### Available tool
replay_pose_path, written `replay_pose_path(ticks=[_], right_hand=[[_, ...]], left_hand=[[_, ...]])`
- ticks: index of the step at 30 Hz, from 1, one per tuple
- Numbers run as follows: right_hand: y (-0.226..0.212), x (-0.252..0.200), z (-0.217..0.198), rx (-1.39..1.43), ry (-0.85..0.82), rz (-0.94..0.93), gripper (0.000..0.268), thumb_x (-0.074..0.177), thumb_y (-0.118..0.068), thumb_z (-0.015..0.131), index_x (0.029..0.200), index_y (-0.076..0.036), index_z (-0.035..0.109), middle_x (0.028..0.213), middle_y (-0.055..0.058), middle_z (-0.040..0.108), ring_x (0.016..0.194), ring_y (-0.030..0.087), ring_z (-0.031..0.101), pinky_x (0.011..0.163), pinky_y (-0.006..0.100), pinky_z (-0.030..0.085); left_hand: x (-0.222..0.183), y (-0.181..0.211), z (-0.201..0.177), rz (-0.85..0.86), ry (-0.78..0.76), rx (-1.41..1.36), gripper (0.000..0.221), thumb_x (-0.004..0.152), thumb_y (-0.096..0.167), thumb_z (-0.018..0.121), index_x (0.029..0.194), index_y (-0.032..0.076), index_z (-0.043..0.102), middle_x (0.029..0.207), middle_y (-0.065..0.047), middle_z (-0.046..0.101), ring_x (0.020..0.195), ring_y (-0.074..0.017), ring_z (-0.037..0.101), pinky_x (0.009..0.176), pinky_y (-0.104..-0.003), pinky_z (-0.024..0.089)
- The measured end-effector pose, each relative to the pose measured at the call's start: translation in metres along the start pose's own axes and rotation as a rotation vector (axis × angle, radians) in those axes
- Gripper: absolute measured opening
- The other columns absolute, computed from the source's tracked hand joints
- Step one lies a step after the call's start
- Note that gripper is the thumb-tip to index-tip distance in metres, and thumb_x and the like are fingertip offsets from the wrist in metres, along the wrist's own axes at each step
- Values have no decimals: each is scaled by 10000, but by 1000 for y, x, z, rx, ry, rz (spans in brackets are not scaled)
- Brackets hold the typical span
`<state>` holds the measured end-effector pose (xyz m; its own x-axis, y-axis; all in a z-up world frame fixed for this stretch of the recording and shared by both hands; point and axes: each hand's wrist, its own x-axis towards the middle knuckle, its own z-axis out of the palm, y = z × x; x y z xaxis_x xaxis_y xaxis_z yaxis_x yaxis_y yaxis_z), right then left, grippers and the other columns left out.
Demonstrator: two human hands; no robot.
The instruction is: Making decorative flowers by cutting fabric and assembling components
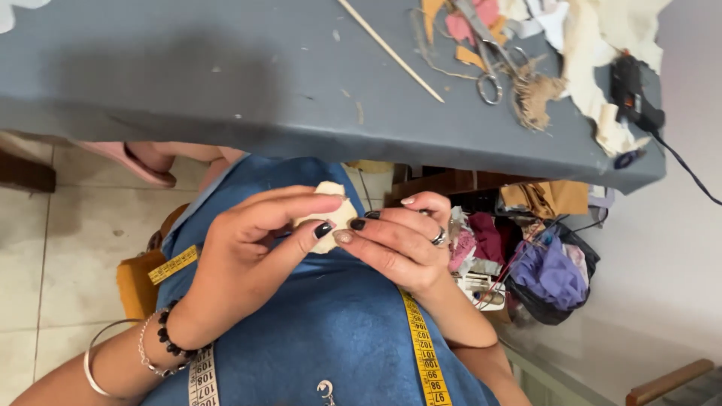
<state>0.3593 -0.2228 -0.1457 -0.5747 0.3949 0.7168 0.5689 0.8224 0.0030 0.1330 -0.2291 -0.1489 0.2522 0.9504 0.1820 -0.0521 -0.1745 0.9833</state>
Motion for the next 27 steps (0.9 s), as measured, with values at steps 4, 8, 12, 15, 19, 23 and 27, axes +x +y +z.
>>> replay_pose_path(ticks=[4, 8, 12, 15, 19, 23, 27], right_hand=[[-1, -14, -7, 33, 82, 49, 106, 910, -118, 811, 977, -196, 783, 963, -34, 736, 854, 134, 645, 921, 369, 441], [5, -34, 1, 508, 88, 264, 272, 818, -377, 820, 961, -156, 748, 938, 6, 741, 853, 181, 687, 891, 377, 512], [2, -49, 18, 956, -148, 856, 558, 1004, -499, 625, 1311, -33, 611, 1062, 33, 703, 843, 93, 623, 764, 242, 528], [2, -54, 27, 967, -232, 942, 285, 969, -300, 703, 1124, -64, 662, 959, 9, 711, 796, 67, 631, 703, 228, 518], [9, -59, 37, 840, -114, 976, 160, 876, -218, 796, 897, -115, 676, 942, 46, 739, 831, 118, 676, 749, 260, 542], [2, -60, 46, 1063, 29, 933, 180, 882, -166, 790, 887, -92, 626, 877, 113, 713, 717, 126, 651, 637, 233, 511], [9, -64, 57, 895, 29, 898, 167, 836, -81, 792, 993, -30, 767, 905, 102, 750, 775, 135, 688, 682, 237, 549]], left_hand=[[-1, -5, 12, 67, 18, 168, 245, 918, 63, 687, 1124, 159, 778, 1194, -50, 774, 1073, -137, 744, 913, -235, 558], [1, -9, 11, 56, 22, 149, 256, 921, 47, 656, 1116, 156, 779, 1190, -65, 774, 1044, -128, 741, 870, -238, 559], [4, -14, 14, 112, -91, 125, 287, 955, 15, 586, 1159, 135, 749, 1213, -78, 760, 1145, -194, 731, 1027, -300, 535], [5, -14, 14, 169, -102, 137, 272, 944, -23, 584, 1120, 120, 734, 1133, -61, 765, 1050, -195, 739, 977, -299, 531], [1, -21, 10, 164, 9, 212, 137, 936, 57, 661, 1033, 135, 718, 950, 7, 759, 793, -131, 704, 755, -246, 534], [-2, -20, 6, 148, 57, 109, 112, 909, 32, 653, 966, 114, 705, 895, 9, 747, 774, -100, 708, 745, -238, 553], [-4, -30, -2, 134, 132, 72, 97, 883, 55, 741, 882, 151, 734, 828, 42, 734, 722, -76, 661, 666, -226, 516]])
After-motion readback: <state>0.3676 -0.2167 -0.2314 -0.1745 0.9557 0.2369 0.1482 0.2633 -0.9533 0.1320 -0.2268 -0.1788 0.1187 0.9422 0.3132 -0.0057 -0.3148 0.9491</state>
